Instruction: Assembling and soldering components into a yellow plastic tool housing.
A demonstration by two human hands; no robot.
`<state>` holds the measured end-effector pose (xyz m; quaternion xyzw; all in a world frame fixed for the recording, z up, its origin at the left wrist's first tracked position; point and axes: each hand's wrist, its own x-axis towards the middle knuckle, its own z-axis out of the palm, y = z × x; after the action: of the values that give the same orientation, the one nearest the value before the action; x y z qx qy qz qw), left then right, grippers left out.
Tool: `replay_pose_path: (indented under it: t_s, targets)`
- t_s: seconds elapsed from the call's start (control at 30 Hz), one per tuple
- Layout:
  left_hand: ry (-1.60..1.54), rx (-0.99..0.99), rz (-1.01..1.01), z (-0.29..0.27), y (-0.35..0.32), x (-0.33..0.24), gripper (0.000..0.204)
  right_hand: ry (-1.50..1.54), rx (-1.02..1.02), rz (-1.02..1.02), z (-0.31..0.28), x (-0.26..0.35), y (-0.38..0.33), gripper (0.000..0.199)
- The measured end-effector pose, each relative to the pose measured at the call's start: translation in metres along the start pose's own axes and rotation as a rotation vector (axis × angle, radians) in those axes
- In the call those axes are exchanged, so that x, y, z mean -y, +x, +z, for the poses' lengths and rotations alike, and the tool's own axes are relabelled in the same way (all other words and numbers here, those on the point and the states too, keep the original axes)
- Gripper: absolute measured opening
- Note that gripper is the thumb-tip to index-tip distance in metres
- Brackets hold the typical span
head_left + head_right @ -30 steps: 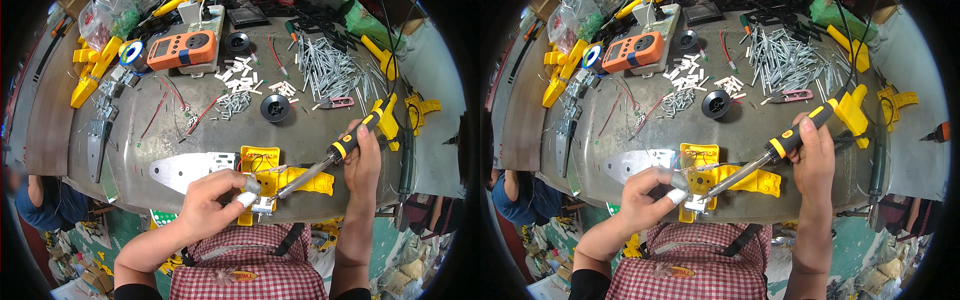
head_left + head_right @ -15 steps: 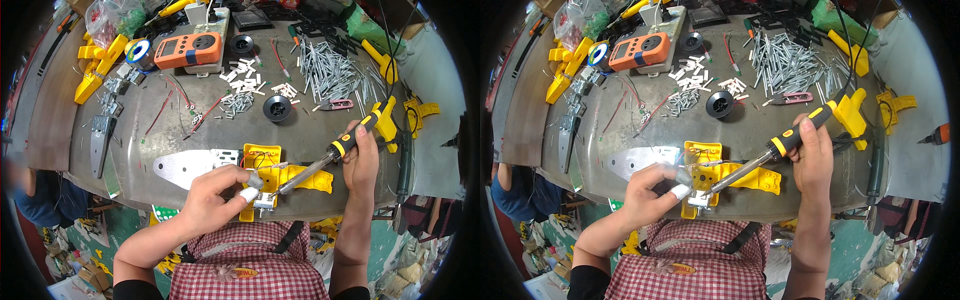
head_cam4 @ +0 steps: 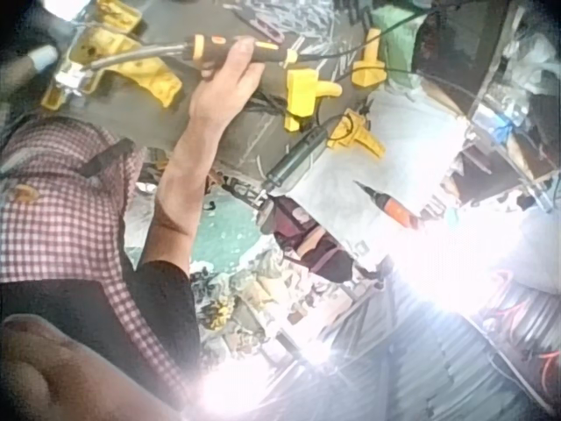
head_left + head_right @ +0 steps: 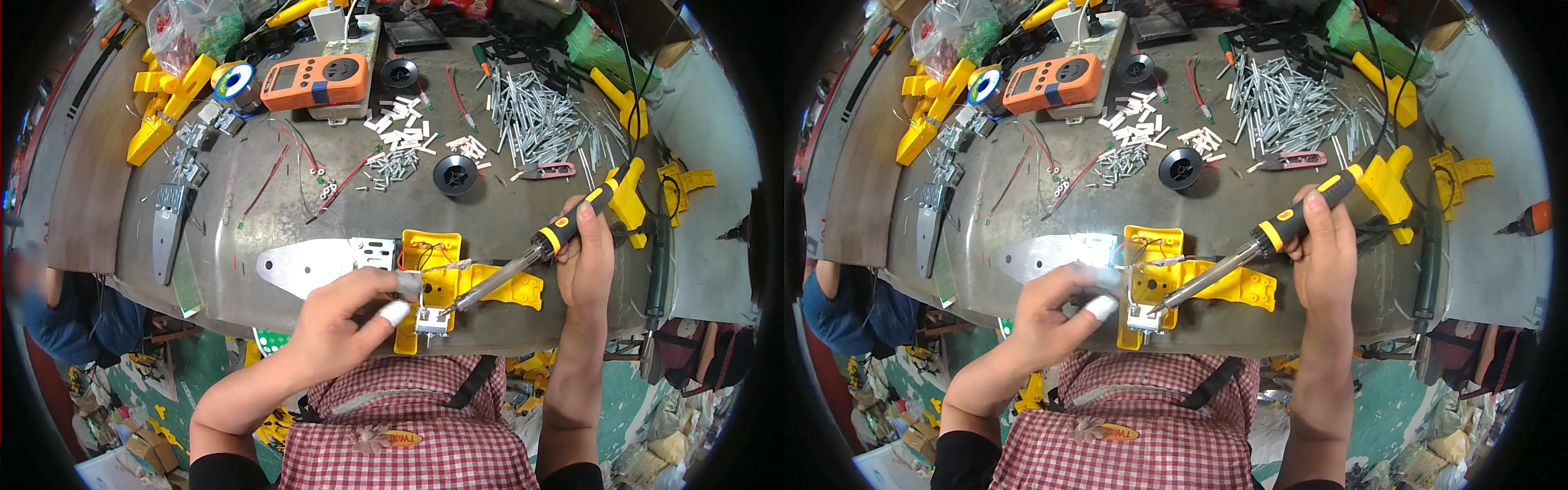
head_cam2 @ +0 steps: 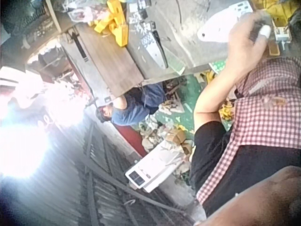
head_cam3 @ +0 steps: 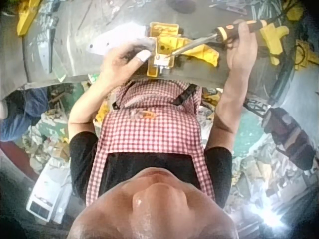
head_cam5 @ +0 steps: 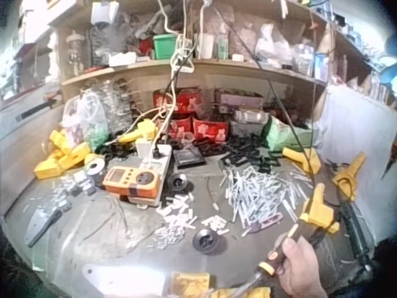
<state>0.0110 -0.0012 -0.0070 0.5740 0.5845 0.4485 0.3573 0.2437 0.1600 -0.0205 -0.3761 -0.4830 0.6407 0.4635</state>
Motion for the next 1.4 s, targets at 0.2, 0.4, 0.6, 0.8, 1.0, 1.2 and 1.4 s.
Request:
replay_pose_path:
  t_s: [0.2, 0.4, 0.6, 0.8, 1.0, 1.2, 1.4]
  targets:
    - [0.48, -0.09, 0.07, -0.029, 0.006, 0.006, 0.039, -0.004, 0.006, -0.01, 0.001, 0.002, -0.001, 0.024]
    - [0.614, -0.043, 0.312, -0.033, 0.008, 0.023, 0.038, -0.006, -0.029, -0.01, 0.003, 0.003, -0.004, 0.024]
    - [0.248, -0.08, 0.233, -0.035, -0.002, 0.0, 0.023, -0.013, -0.029, -0.012, 0.001, -0.001, 0.001, 0.025]
    - [0.18, -0.113, 0.142, -0.013, 0.0, 0.0, 0.015, 0.025, 0.011, 0.001, -0.001, -0.001, 0.002, 0.024]
    - [0.173, -0.124, 0.137, -0.012, 0.001, 0.006, 0.012, 0.042, 0.044, -0.012, -0.003, -0.002, 0.002, 0.024]
    - [0.128, -0.107, 0.1, -0.01, 0.0, 0.007, 0.013, 0.062, 0.04, -0.008, -0.002, -0.004, 0.002, 0.024]
    - [0.118, -0.1, 0.054, -0.009, 0.001, 0.005, 0.013, 0.007, -0.012, 0.003, 0.003, -0.003, 0.003, 0.026]
